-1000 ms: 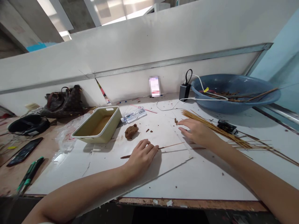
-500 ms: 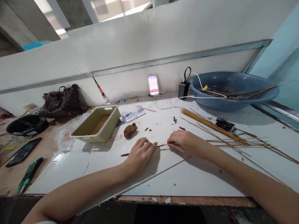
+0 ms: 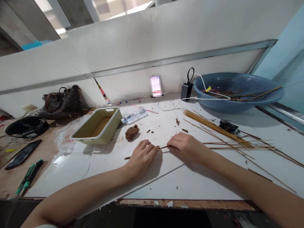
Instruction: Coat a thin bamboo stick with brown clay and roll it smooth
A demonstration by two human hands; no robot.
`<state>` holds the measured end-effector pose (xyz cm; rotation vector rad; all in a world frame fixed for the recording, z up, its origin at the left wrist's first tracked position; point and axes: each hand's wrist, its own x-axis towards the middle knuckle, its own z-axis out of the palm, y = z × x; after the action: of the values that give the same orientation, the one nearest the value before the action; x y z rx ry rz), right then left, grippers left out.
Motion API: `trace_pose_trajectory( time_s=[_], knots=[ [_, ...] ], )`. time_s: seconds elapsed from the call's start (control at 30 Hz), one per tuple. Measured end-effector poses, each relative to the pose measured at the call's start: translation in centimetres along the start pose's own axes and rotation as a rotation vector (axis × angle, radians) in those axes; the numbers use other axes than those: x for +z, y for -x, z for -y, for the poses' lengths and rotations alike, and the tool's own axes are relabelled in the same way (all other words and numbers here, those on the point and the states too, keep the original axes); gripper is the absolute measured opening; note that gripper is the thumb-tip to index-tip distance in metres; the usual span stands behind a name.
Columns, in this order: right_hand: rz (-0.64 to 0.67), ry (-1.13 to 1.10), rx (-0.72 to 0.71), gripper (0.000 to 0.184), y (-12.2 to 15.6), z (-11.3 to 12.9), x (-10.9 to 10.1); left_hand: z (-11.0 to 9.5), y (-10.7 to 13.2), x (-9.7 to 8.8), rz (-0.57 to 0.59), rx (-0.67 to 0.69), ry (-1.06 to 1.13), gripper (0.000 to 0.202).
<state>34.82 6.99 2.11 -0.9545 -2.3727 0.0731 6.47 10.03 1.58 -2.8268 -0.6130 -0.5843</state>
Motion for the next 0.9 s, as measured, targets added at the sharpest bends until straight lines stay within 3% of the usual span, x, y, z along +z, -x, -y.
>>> trace_pose_trajectory(
  time_s=[0.33, 0.63, 0.9],
  knots=[
    [-0.026, -0.021, 0.063, 0.018, 0.2, -0.7, -0.3, 0.3, 0.3, 0.6, -0.001, -0.007, -0.019, 0.035],
    [-0.011, 0.003, 0.021, 0.015, 0.1, -0.4, -0.3, 0.3, 0.2, 0.6, -0.015, -0.013, -0.028, 0.034],
    [0.001, 0.030, 0.035, 0.021, 0.3, -2.0, -2.0, 0.6, 0.1, 0.4, 0.003, -0.024, -0.032, 0.036]
  ],
)
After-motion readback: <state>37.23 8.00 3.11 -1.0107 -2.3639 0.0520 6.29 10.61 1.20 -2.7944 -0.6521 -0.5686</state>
